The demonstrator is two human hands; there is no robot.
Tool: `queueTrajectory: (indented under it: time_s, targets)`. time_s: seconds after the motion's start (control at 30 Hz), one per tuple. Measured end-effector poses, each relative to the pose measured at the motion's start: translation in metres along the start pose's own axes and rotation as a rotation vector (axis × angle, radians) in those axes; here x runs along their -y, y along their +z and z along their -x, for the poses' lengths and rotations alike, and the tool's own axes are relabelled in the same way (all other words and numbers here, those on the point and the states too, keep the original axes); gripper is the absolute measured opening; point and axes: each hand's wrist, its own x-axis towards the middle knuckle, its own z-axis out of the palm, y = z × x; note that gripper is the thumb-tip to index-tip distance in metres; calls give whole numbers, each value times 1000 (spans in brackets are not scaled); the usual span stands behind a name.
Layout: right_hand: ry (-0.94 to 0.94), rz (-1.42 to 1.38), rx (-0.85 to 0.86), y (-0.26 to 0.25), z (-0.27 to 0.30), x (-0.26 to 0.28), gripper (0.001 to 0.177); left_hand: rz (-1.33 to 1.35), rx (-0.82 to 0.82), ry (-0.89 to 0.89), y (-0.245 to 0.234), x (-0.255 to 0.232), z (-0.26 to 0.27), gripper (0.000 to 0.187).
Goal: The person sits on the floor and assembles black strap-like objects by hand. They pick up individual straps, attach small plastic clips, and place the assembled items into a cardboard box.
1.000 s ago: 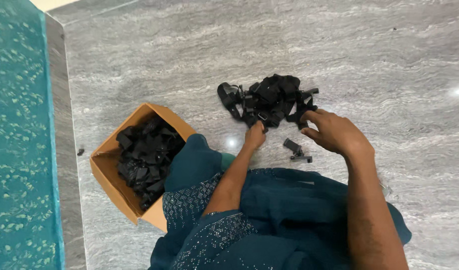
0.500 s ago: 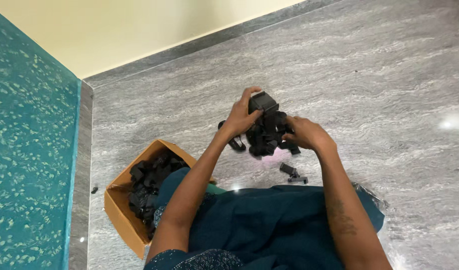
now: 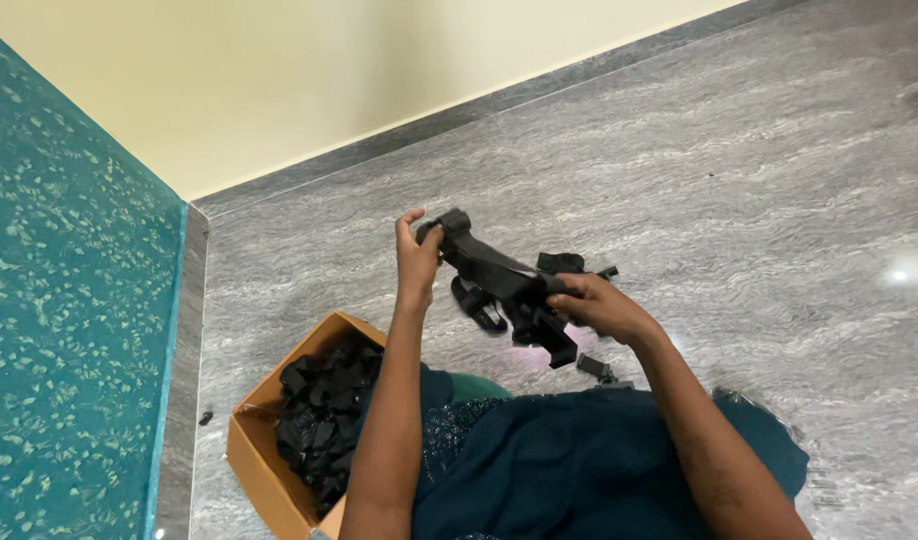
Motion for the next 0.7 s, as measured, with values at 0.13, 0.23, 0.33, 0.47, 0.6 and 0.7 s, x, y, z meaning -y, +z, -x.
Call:
queueTrajectory:
  time_s: [0.13, 0.23, 0.33, 0.47, 0.6, 0.7]
  targets:
    - [-79, -431, -4, 11, -3, 8, 18, 337, 231, -154, 10, 6, -2, 55]
    - [-159, -659, -51, 18, -15, 3, 26, 441, 327, -159, 27, -5, 7, 55]
    - [-143, -789, -140, 19, -26, 5, 29, 152, 302, -26, 37, -16, 15, 40]
    - [-116, -840, -212, 17, -29, 9, 25, -422, 83, 318, 39, -20, 22, 27]
    - [-100, -870, -278, 15, -29, 7, 26, -484, 205, 318, 34, -15, 21, 28]
    - [-87, -908, -307, 24, -27, 13, 33, -488, 525, 193, 33, -11, 26, 32]
